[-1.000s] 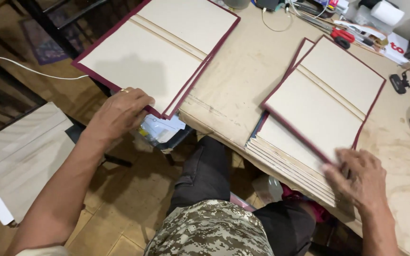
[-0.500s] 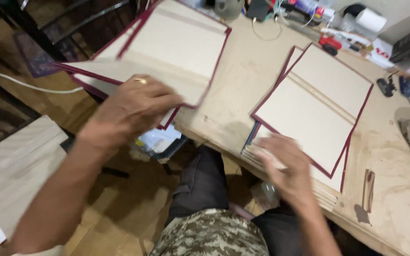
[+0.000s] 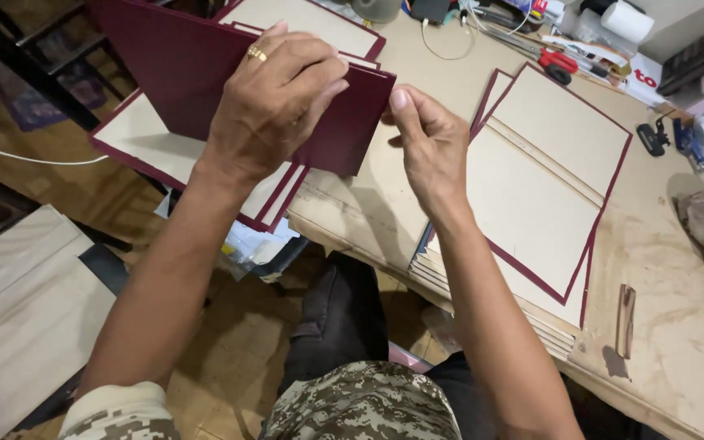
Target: Assembling book covers by applying glue to the edges of the cover material and folding it over cardboard inserts.
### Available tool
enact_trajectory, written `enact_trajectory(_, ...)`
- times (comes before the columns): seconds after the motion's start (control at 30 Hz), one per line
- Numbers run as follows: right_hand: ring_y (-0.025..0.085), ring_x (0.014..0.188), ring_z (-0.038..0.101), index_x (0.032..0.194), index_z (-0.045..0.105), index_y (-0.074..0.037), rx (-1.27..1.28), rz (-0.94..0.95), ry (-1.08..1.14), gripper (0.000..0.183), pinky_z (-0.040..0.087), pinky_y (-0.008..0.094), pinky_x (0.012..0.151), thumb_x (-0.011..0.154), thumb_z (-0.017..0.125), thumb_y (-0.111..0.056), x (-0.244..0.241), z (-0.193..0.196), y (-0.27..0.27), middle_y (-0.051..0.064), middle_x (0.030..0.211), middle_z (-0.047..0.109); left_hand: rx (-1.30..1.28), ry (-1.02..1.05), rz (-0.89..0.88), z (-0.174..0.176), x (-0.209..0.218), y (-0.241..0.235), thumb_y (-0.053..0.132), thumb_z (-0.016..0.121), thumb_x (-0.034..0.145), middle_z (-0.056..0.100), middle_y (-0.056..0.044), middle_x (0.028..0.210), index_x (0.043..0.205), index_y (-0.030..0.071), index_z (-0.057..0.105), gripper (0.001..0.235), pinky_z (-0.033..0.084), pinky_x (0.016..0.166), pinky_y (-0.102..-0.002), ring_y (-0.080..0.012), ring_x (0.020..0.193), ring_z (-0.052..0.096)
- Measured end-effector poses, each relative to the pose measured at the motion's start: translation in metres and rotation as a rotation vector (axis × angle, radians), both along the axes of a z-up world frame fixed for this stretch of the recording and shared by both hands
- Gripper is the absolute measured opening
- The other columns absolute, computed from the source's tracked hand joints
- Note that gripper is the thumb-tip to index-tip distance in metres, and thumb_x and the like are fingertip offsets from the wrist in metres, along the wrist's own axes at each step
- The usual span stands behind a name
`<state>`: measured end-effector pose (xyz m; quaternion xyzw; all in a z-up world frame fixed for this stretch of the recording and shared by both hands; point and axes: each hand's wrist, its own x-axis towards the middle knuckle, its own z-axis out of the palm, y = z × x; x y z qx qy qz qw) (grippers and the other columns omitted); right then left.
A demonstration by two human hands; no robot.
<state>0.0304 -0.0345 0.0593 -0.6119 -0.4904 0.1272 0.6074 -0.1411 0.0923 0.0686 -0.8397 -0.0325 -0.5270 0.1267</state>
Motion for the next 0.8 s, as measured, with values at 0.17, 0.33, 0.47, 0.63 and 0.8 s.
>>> enact_trajectory(0.17,0.008,0.081,0.062,0.109,0.075,-0.012,0.038,0.074,-0.069,0.032,0.052,0.024,0.064,0.103,0.059,-0.040,0.006,-0.003,0.005,-0.001,0.086,0.069,0.055,-0.001,0.044,0.001,-0.002,-0.002,0.007,0.087,0.101,0.072,-0.011,0.112,0.110,0.004,0.071,0.018,0.051,0.105,-0.043,-0.0294,0.107,0.068)
enact_trajectory(0.33,0.007,0.079,0.064,0.102,0.071,-0.013,0.064,0.064,-0.101,0.026,0.052,0.023,0.064,0.106,0.057,-0.035,0.000,-0.002,0.009,-0.002,0.084,0.066,0.101,0.009,0.075,0.001,-0.005,-0.007,0.012,0.086,0.100,0.071,-0.011,0.113,0.110,0.002,0.073,0.019,0.054,0.102,-0.038,-0.0304,0.112,0.063)
enact_trajectory(0.47,0.009,0.079,0.061,0.103,0.066,-0.011,0.085,0.089,-0.125,0.025,0.050,0.024,0.063,0.108,0.052,-0.032,0.004,-0.006,0.015,-0.001,0.086,0.064,0.014,-0.024,0.060,0.000,-0.007,-0.019,0.028,0.091,0.096,0.069,-0.012,0.115,0.104,0.006,0.063,0.036,0.048,0.097,-0.044,-0.0321,0.113,0.060)
enact_trajectory(0.63,0.011,0.082,0.057,0.105,0.064,-0.008,0.174,0.096,-0.218,0.020,0.051,0.027,0.073,0.110,0.053,-0.024,0.002,-0.007,0.018,0.000,0.091,0.062,-0.158,-0.016,-0.066,0.012,-0.013,-0.034,0.023,0.081,0.105,0.068,-0.008,0.089,0.085,0.009,0.053,0.037,0.049,0.060,-0.030,-0.0164,0.070,0.059)
enact_trajectory(0.8,0.006,0.081,0.054,0.103,0.072,-0.008,0.168,0.112,-0.197,0.015,0.048,0.023,0.074,0.107,0.063,-0.020,-0.002,-0.016,0.021,-0.006,0.090,0.064,-0.327,0.192,0.159,0.038,-0.024,-0.032,0.011,0.097,0.077,0.059,-0.015,0.125,0.140,-0.004,0.056,0.077,0.058,0.090,-0.054,-0.0372,0.100,0.062)
